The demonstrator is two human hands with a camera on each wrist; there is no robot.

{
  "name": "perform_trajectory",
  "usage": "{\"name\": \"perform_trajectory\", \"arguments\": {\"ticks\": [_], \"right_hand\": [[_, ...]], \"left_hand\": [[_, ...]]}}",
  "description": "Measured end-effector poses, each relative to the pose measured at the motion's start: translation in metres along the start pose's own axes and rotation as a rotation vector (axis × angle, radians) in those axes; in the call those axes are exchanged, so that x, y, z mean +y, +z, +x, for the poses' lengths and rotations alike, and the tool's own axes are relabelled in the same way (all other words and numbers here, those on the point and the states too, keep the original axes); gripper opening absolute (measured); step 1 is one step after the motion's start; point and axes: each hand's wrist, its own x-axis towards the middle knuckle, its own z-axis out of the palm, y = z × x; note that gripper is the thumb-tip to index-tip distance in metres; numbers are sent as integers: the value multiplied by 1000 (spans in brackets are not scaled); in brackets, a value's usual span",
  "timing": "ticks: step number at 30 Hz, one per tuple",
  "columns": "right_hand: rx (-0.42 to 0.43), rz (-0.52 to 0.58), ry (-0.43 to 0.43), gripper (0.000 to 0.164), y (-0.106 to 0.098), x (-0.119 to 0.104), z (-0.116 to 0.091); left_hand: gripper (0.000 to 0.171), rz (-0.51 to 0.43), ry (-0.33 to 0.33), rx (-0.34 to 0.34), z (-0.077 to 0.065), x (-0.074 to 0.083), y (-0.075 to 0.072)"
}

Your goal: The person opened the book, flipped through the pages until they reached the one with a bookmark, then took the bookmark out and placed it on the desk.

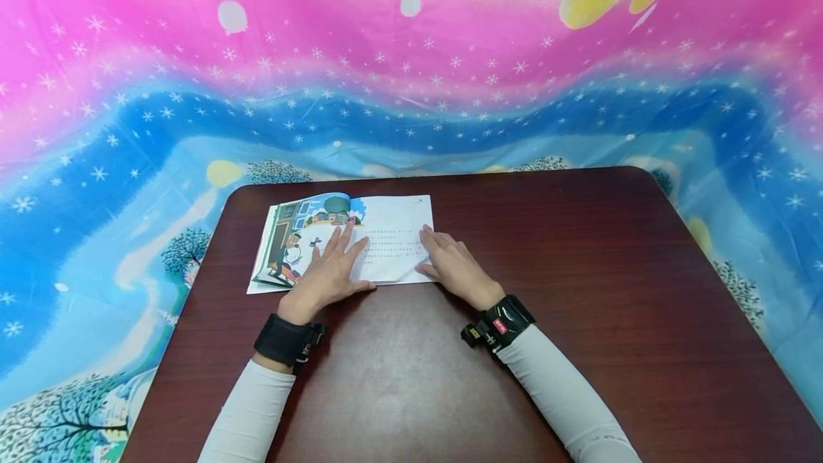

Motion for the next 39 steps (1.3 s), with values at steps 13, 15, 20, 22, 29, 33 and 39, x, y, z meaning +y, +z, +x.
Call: {"name": "perform_trajectory", "arguments": {"ticks": [13, 15, 20, 22, 29, 33, 39], "right_hand": [[-19, 45, 143, 69, -1, 0, 4], [-25, 39, 148, 67, -1, 0, 4], [-32, 32, 146, 66, -1, 0, 4], [-32, 34, 137, 66, -1, 1, 4], [-49, 19, 126, 69, 0, 1, 2], [-66, 6, 130, 72, 1, 1, 1], [-90, -4, 134, 75, 1, 1, 0]], "left_hand": [[85, -95, 40, -43, -1, -3, -11], [87, -93, 45, -31, 0, -4, -11], [90, -94, 39, 19, 0, -3, -10], [91, -98, 38, 55, 0, -2, -10], [97, -114, 31, 204, 3, -2, -12], [103, -101, 18, 271, 2, -6, -17], [118, -22, 94, 488, -1, -12, -27]]}}
